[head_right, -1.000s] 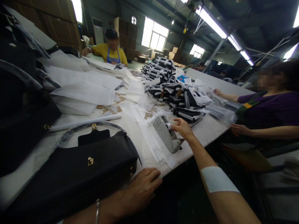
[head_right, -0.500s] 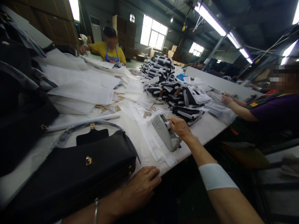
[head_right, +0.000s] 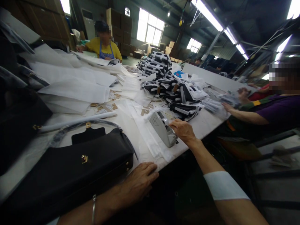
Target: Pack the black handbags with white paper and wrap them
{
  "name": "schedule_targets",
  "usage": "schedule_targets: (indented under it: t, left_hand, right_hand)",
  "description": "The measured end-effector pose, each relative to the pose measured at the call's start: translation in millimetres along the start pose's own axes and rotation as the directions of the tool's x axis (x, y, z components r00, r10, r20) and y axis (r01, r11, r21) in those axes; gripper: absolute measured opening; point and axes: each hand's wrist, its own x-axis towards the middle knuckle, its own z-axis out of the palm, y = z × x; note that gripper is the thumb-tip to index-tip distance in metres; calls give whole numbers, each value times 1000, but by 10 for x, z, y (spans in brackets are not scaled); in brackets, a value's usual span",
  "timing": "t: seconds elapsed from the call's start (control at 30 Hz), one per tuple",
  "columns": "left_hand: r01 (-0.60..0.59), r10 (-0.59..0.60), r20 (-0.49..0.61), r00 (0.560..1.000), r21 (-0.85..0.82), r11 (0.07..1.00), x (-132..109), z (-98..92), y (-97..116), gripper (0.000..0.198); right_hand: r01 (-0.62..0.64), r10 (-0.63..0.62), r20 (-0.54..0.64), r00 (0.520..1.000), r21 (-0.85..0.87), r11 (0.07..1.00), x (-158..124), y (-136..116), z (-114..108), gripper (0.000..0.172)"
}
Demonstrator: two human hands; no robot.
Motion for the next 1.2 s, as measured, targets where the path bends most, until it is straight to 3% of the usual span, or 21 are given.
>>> schedule_targets:
  t: [0.17,0.4,0.6,0.9,1.03,1.2]
  left_hand:
    - [2,-2,13,1000,4,1000,-5,-30,12,30]
    - [-1,1,2,1000,-18,1000,-6,-32,11,33]
    - [8,-8,2,1000,-2,1000,2,16,-11,34]
    - [-1,1,-1,1000,-2,1000,0,-18,5,35]
    - [-18,18,15,1000,7,1000,4,-32,3,33]
    - [-42,42,5,999,39,998,11,4,-9,31]
  right_hand:
    - [43,-45,-29,999,-40,998,-148,-18,-92,17]
    - [63,-73,-181,981,-62,996,-523,13,-197,20]
    - [-36,23,-228,973,-50,998,-862,-98,-148,24]
    - [-179,141,-307,941,-98,979,-945,-284,77,22]
    - [-123,69,-256,964,-202,972,-918,-273,37,22]
    - [75,-100,-67,993,-307,949,-770,-220,-183,29]
